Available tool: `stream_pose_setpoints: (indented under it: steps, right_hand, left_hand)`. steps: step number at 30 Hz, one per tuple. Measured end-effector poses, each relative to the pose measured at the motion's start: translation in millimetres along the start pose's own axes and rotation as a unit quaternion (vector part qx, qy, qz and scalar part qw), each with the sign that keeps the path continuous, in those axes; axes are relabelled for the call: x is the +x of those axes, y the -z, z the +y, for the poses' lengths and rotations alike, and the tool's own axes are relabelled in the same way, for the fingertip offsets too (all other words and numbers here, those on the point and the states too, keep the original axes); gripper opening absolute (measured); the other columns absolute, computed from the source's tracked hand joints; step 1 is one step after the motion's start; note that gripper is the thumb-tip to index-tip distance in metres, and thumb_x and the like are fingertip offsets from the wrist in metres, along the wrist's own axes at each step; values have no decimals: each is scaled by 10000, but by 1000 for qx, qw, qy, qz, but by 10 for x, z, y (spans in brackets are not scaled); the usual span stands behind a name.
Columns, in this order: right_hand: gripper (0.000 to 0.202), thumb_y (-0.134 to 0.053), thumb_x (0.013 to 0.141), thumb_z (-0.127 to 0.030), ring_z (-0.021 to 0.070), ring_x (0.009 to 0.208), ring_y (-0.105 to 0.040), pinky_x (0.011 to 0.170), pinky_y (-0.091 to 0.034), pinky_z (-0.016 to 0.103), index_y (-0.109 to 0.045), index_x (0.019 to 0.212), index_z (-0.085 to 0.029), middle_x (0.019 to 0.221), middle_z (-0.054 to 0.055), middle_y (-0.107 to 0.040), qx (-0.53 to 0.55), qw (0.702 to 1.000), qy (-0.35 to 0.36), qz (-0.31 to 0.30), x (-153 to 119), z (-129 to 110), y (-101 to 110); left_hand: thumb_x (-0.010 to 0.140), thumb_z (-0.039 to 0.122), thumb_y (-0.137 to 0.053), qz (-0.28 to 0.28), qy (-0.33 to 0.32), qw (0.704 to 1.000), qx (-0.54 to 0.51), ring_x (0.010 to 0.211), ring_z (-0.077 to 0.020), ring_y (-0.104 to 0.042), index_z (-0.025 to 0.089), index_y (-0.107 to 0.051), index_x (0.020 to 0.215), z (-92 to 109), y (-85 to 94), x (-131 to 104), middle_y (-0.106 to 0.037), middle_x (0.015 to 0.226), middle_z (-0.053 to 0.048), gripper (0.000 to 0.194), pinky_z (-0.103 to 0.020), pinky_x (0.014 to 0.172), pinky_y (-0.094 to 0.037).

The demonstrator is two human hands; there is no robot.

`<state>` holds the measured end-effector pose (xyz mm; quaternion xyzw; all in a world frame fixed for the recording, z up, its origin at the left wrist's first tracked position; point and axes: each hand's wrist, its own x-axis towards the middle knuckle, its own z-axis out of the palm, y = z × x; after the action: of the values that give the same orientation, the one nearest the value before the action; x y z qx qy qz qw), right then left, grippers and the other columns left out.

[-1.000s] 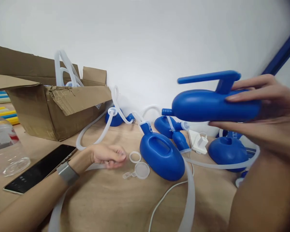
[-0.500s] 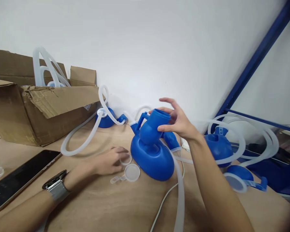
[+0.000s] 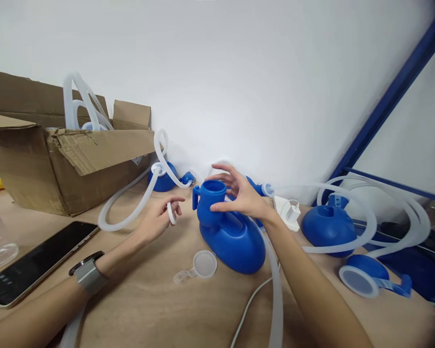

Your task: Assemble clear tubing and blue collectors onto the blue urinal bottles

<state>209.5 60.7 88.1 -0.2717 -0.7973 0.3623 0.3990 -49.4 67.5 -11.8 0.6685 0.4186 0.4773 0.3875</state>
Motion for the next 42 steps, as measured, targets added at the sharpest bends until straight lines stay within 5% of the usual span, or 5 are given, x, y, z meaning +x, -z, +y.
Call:
stream_pose_setpoints:
  steps: [4,11,32,36,42]
  right_hand:
    - [987,-885,737,-286,259,1250,-643,1083,-517,461,-367,1578,-295,1346,85,-660,-81,993,35,-79,29,15,-255]
    - [1037,-812,787,-230,266,1376,-551,1132,-492,470,-248,1657,-265,1503,117,-544,-113,983,84,-116,88,310,-778]
    - [644,-781,758,-313,247,1273,-607,1108,-467,416,-497,1327,-213,1378,96,-613,-85,990,71,86,-35,626,-1361]
    - [608,-796,739,-380,251,1107,-675,981,-531,414,-478,1232,-223,1243,83,-666,-76,991,24,109,-58,635,-1383]
    - [805,-759,746,-294,266,1266,-621,1084,-486,442,-339,1430,-229,1367,121,-618,-69,990,66,99,-100,678,-1383]
  left_hand:
    - [846,478,-586,41,-22,992,-117,790,-160,-620,189,-661,1321,89,-49,-72,-691,1092,-75,561,-268,635,-473]
    - [752,355,-535,79,-54,990,-101,1394,-328,-493,187,-750,1173,125,-110,-113,-645,1420,-63,501,-464,1231,-356]
    - [848,688,-430,116,160,958,-209,1258,-333,-600,197,-702,1178,329,-127,-111,-719,1245,-97,651,-468,1132,-430]
    - [855,686,-376,121,53,960,-247,1077,-287,-644,175,-645,1192,257,-95,-113,-699,1112,-87,668,-406,973,-510]
    - [920,552,-502,74,-119,989,-42,1138,-269,-607,183,-697,1138,133,-92,-150,-674,1180,-95,470,-401,1064,-444]
